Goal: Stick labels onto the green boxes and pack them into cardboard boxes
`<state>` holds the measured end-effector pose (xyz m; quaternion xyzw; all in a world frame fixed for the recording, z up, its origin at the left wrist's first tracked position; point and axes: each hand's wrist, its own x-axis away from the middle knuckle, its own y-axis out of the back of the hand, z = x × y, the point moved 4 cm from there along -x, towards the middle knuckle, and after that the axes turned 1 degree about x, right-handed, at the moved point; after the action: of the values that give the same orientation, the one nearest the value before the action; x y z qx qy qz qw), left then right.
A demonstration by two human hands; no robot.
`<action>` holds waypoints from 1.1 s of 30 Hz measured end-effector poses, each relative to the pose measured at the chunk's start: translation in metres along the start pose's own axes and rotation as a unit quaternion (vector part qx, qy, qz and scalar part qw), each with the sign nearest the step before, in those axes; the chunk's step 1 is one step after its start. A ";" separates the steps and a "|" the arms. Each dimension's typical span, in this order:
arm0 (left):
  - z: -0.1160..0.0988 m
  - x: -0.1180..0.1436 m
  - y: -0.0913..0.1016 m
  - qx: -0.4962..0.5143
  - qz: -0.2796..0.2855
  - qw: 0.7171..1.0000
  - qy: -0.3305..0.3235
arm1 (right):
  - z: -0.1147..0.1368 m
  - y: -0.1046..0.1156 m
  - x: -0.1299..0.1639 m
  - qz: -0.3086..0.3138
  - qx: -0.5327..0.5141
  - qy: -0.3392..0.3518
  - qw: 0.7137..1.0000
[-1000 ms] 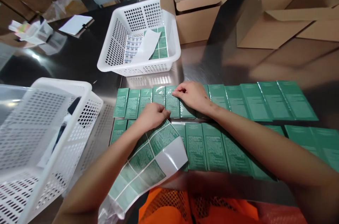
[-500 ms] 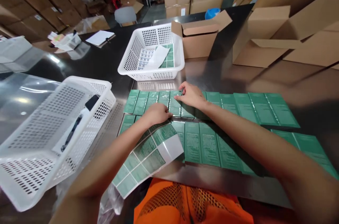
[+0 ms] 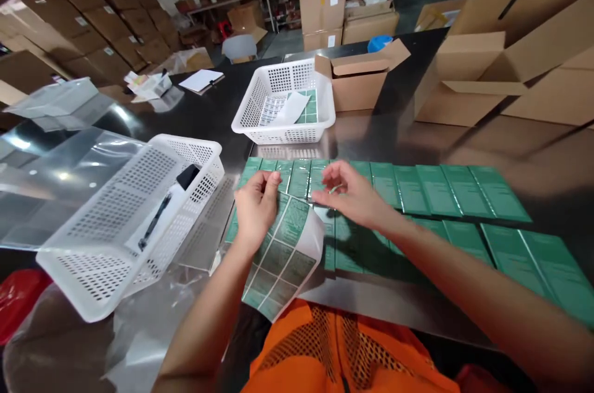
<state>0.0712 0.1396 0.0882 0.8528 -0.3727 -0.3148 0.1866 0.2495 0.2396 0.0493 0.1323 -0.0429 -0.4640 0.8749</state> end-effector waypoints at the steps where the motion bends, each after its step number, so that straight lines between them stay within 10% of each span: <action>1: -0.001 0.004 0.003 0.000 -0.026 1.000 -0.004 | 0.002 -0.007 0.013 0.016 -0.032 0.004 0.999; 7: -0.012 0.020 0.012 -0.020 -0.123 0.992 -0.032 | 0.004 -0.034 0.051 -0.040 -0.130 0.004 0.991; 25: -0.025 0.011 -0.011 -0.054 -0.097 0.992 -0.051 | -0.003 -0.023 0.058 -0.102 -0.157 -0.057 0.981; 30: -0.030 0.011 -0.024 -0.070 -0.068 0.994 -0.041 | 0.004 -0.011 0.068 -0.248 0.052 0.073 0.965; 33: -0.028 0.003 -0.032 -0.096 -0.040 0.994 -0.024 | 0.012 -0.017 0.084 -0.219 0.211 0.196 0.932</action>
<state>0.1088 0.1606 0.0899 0.8372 -0.3107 -0.3766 0.2462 0.2812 0.1592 0.0523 0.4080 0.0626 -0.5890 0.6948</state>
